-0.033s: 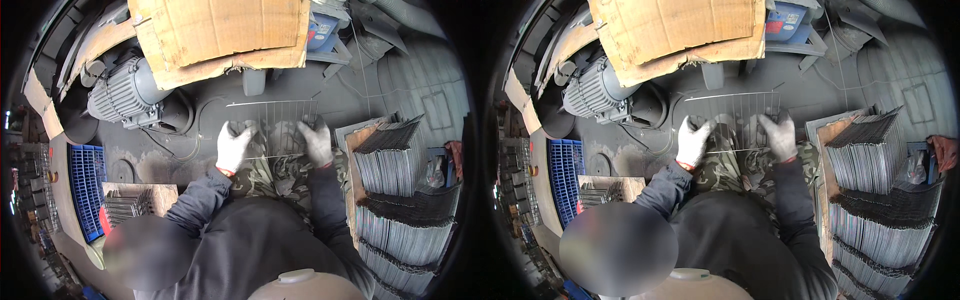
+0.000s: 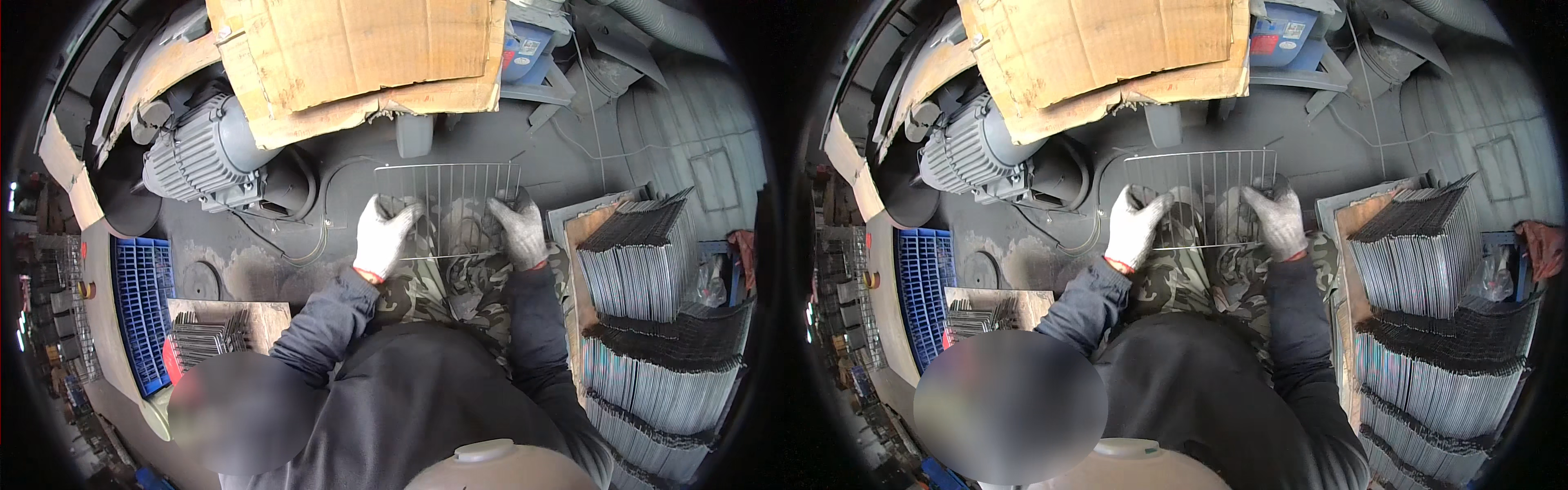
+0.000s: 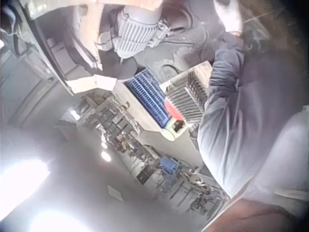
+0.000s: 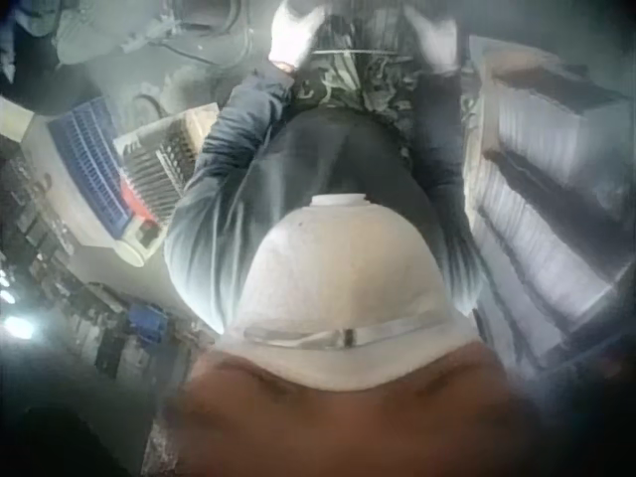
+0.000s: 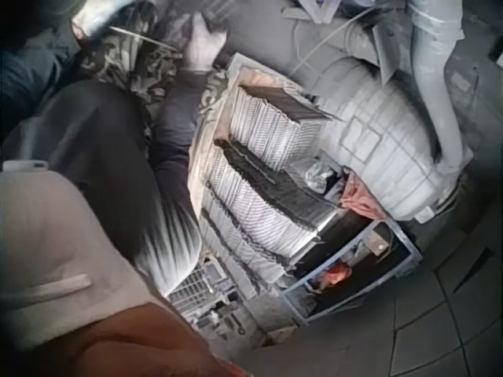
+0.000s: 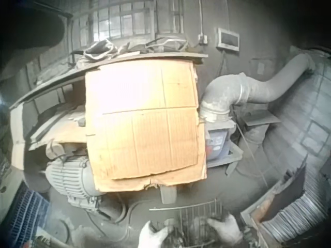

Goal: The recorder is seen grinding and inspecting several metal grates at a workbench in a fabrication shop.

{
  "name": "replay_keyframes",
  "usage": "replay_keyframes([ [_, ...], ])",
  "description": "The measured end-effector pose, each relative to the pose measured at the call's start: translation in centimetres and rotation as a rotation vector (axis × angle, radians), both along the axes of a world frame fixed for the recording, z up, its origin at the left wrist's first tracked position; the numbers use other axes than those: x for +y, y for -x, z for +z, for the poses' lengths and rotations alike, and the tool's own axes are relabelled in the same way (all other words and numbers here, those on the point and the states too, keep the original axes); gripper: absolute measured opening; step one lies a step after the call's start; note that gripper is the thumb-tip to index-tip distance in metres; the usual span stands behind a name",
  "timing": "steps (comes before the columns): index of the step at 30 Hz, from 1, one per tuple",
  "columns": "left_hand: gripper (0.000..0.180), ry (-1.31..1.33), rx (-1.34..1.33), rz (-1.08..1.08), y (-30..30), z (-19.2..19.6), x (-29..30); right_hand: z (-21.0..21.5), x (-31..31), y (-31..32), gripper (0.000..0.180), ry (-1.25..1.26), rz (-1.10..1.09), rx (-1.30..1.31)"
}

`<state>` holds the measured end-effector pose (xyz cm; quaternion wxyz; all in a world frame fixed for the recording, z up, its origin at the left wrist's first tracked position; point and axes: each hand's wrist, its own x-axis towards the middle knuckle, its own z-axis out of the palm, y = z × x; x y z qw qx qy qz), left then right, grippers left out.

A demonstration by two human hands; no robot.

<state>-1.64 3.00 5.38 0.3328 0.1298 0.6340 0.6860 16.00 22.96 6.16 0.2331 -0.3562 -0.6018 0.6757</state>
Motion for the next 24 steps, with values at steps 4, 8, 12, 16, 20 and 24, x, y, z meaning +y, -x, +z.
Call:
replay_keyframes([
  [4,0.028,0.014,0.018,-0.076,1.9,-2.3,2.9,-2.5,2.2,-0.2,0.027,0.192,-0.062,-0.028],
  [8,0.028,0.017,-0.133,-0.055,2.4,-2.2,3.7,-2.5,2.5,2.0,0.02,0.13,-0.086,-0.013],
  [12,0.019,-0.072,-0.113,0.0,4.3,-3.5,1.6,-4.0,0.9,4.9,0.015,0.154,-0.089,0.023],
  [16,0.023,0.037,-0.132,-0.006,5.0,-3.4,1.8,-5.3,0.1,5.0,0.019,0.175,-0.145,0.075],
  [20,0.031,0.044,-0.098,-0.021,3.0,-3.9,4.2,-3.9,1.8,2.6,0.017,0.133,-0.179,-0.012],
  [24,0.027,0.037,-0.07,0.016,3.8,-2.8,2.7,-4.1,1.2,5.0,0.018,0.06,-0.153,0.055],
])
